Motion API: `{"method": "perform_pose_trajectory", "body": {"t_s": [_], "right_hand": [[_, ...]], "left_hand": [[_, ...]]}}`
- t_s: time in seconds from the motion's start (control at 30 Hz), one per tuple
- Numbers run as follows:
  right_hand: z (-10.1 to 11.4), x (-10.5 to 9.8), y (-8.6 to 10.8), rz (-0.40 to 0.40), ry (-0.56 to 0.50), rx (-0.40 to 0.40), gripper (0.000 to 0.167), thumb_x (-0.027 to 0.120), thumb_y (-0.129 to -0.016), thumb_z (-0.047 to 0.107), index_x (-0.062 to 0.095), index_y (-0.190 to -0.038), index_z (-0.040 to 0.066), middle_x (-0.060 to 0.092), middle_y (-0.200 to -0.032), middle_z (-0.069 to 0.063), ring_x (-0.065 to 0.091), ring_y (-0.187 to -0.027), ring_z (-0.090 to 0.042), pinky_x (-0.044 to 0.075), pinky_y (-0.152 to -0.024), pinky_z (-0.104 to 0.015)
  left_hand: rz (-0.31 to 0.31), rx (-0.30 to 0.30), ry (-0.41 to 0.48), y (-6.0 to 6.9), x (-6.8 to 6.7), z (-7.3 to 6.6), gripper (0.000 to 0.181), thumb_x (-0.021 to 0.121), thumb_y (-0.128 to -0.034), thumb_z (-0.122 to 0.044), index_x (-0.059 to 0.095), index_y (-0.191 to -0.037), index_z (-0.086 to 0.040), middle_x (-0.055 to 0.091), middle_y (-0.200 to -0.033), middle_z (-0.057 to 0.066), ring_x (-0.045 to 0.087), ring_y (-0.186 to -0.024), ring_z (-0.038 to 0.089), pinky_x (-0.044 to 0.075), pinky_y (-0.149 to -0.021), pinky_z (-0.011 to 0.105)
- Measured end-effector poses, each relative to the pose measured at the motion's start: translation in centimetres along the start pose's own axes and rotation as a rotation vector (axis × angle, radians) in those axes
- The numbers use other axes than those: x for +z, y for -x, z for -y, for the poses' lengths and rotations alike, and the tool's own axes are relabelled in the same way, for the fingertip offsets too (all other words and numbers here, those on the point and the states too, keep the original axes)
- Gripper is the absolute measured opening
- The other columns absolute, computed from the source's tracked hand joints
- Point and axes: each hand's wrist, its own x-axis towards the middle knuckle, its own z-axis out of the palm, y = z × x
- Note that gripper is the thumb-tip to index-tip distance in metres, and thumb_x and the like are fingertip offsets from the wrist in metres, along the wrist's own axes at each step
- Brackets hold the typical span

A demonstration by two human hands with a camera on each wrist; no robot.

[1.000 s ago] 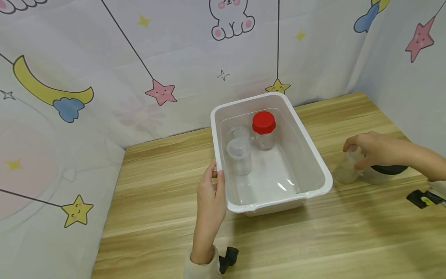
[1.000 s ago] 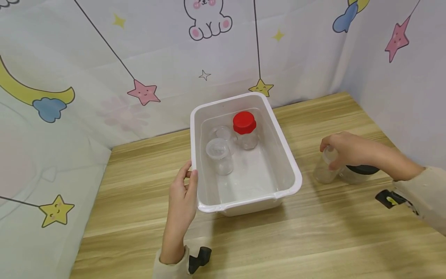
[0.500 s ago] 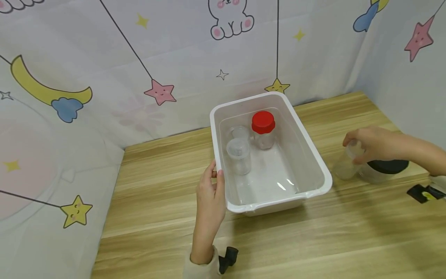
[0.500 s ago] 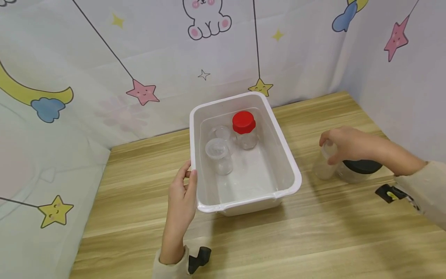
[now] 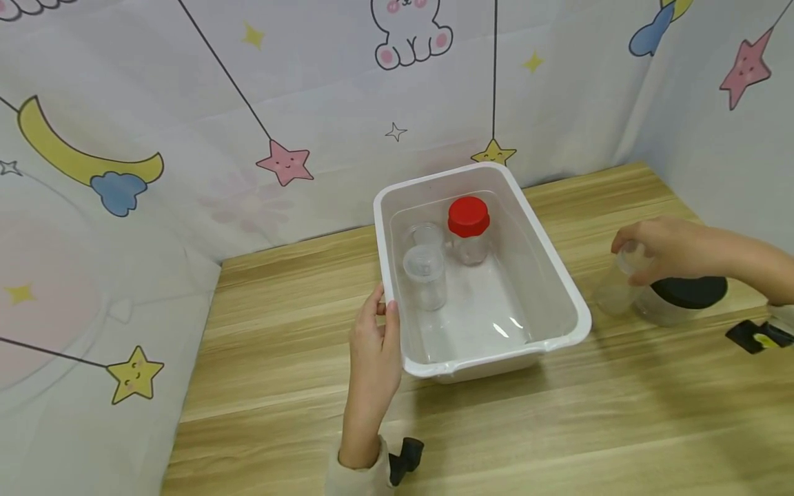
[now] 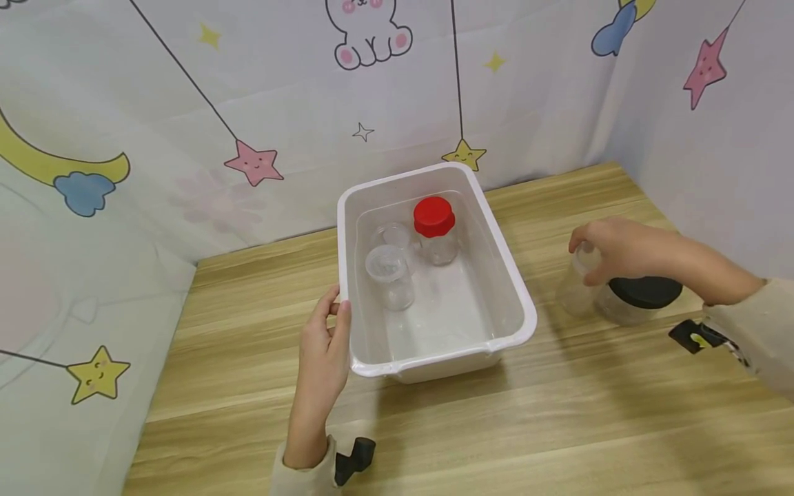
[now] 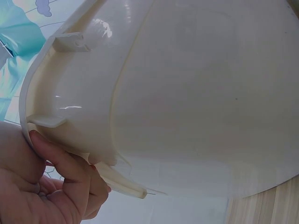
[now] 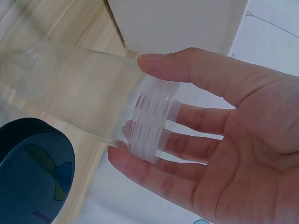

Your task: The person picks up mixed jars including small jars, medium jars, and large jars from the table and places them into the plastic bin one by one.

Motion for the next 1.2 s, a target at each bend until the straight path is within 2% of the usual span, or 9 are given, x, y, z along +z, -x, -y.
{"method": "perform_pose_trajectory", "body": {"t_s": [0.4, 0.57, 0.73, 0.93, 1.2], "right_hand": [[0.3, -1.2, 0.1, -0.013, 0.017, -0.006, 0.045, 0.087, -0.073, 0.009, 0.064, -0.109, -0.005, 0.066, -0.102, -0.013, 0.066, -0.085, -0.029, 0.057, -0.069, -0.042], [0.6, -2.2, -0.1, -0.016, 0.022, 0.007, 0.045, 0.087, -0.074, 0.009, 0.063, -0.111, -0.003, 0.065, -0.105, -0.014, 0.066, -0.089, -0.032, 0.057, -0.070, -0.044], [0.9, -3.0, -0.3, -0.001, 0.045, 0.047, 0.048, 0.087, -0.074, 0.010, 0.062, -0.112, -0.006, 0.065, -0.106, -0.017, 0.066, -0.090, -0.037, 0.057, -0.070, -0.047], [1.3, -3.9, -0.4, 0.008, 0.084, 0.068, 0.048, 0.087, -0.075, 0.011, 0.062, -0.112, -0.006, 0.065, -0.105, -0.017, 0.066, -0.088, -0.037, 0.057, -0.071, -0.049], [1.4, -5.3, -0.4, 0.009, 0.122, 0.045, 0.048, 0.086, -0.076, 0.012, 0.062, -0.113, -0.006, 0.066, -0.104, -0.016, 0.066, -0.087, -0.034, 0.056, -0.073, -0.050]], "left_hand": [[0.001, 0.009, 0.010, -0.1, 0.1, 0.0, 0.046, 0.045, -0.1081, -0.020, 0.042, -0.145, 0.007, 0.056, -0.107, 0.019, 0.072, -0.086, 0.028, 0.061, -0.071, 0.045], [-0.001, 0.001, 0.006, -0.1, 0.0, 0.0, 0.046, 0.045, -0.1082, -0.020, 0.042, -0.146, 0.006, 0.055, -0.106, 0.017, 0.072, -0.085, 0.029, 0.061, -0.069, 0.039], [-0.005, 0.005, 0.002, 0.0, 0.0, 0.1, 0.045, 0.045, -0.1080, -0.019, 0.043, -0.145, 0.006, 0.054, -0.106, 0.017, 0.071, -0.082, 0.027, 0.060, -0.066, 0.031], [-0.002, 0.010, 0.007, 0.0, 0.0, 0.2, 0.045, 0.045, -0.1081, -0.019, 0.043, -0.146, 0.005, 0.055, -0.105, 0.017, 0.072, -0.081, 0.026, 0.060, -0.066, 0.031], [-0.002, 0.011, 0.009, -0.1, -0.1, 0.3, 0.045, 0.045, -0.1080, -0.019, 0.043, -0.146, 0.005, 0.055, -0.105, 0.017, 0.072, -0.083, 0.028, 0.061, -0.067, 0.034]]}}
